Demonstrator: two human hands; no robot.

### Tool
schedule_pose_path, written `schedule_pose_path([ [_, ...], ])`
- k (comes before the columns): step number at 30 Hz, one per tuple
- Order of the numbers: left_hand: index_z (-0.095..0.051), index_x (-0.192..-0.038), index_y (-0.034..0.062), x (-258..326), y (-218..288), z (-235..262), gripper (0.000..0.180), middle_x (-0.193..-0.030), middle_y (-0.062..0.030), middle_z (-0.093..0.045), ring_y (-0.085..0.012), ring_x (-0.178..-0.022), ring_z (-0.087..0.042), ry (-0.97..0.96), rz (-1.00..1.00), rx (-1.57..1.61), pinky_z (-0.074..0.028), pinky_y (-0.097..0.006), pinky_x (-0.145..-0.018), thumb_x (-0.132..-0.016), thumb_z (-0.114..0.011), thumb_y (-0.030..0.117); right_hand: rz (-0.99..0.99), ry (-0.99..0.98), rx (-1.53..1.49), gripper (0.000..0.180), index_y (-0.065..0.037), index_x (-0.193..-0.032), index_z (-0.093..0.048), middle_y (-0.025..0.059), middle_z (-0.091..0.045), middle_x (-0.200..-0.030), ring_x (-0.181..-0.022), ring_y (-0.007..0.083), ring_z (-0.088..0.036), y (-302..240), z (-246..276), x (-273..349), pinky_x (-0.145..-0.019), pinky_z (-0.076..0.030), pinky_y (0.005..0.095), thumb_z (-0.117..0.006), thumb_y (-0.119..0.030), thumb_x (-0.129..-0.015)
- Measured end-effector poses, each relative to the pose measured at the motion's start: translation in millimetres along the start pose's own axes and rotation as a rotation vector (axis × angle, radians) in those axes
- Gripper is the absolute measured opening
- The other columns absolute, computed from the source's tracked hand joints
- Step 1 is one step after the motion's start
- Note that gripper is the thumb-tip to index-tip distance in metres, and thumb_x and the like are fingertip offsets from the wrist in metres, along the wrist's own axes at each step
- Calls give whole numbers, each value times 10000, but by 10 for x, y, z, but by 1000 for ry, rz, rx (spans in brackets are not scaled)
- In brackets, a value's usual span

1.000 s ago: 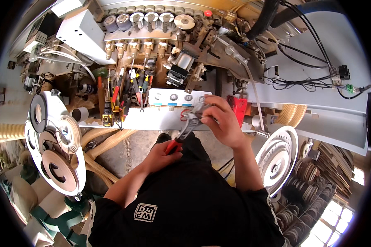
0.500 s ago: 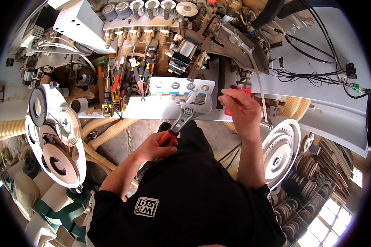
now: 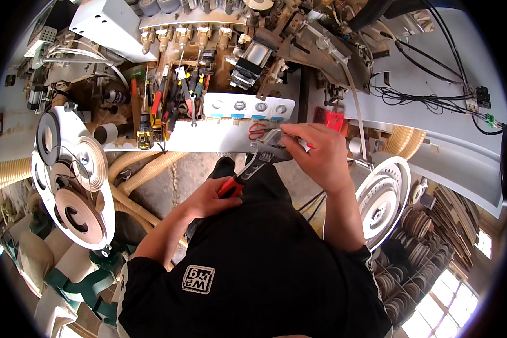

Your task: The person wipes a machine component with a cloth, uses an adjustable wrench to manipulate parts, and handles a power drill while working on an edge banding machine.

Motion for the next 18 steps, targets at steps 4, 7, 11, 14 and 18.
schedule_pose_path([
  [4,-678,-1096,58,10,-9,-29,331,-938,-1,-672,-90,-882,-592,15,-10,-19,-491,-281,-822,-881,-834,256,130,149,91,113,-109,-946,-759,50,-731,-780,-699,254,-701,-21,-88,-1,-608,-543,373,-776,-128,-836],
  [7,-677,-1094,60,39,34,-61,327,-943,-7,-677,-93,-892,-601,40,-5,-11,-492,-281,-831,-883,-831,256,163,201,135,92,-117,-913,-751,46,-727,-760,-677,243,-702,-21,-166,-1,-595,-541,369,-773,-117,-824],
  [11,-678,-1091,57,53,4,-111,323,-943,-8,-679,-92,-895,-607,78,4,13,-494,-277,-836,-885,-828,254,81,202,177,71,-111,-868,-743,46,-729,-760,-688,240,-712,24,-271,22,-601,-546,353,-768,-114,-801],
  [14,-681,-1090,61,55,-57,-110,317,-947,5,-677,-84,-901,-604,65,34,-28,-492,-270,-836,-881,-831,247,-65,171,37,62,-76,-864,-750,66,-737,-780,-699,235,-722,39,-290,30,-624,-555,334,-751,-118,-818],
  [18,-684,-1080,68,51,-145,-69,310,-941,27,-669,-69,-889,-591,-7,70,119,-485,-257,-823,-875,-841,239,-346,85,-451,127,-36,-936,-771,108,-757,-843,-719,212,-739,223,-132,-32,-660,-561,301,-727,-136,-873],
])
Point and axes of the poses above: each hand's wrist, its own x-axis away from the middle knuckle, its own z-axis out of the back of the hand, y = z × x, the point moved 1 cm from there along -x, towards the middle knuckle
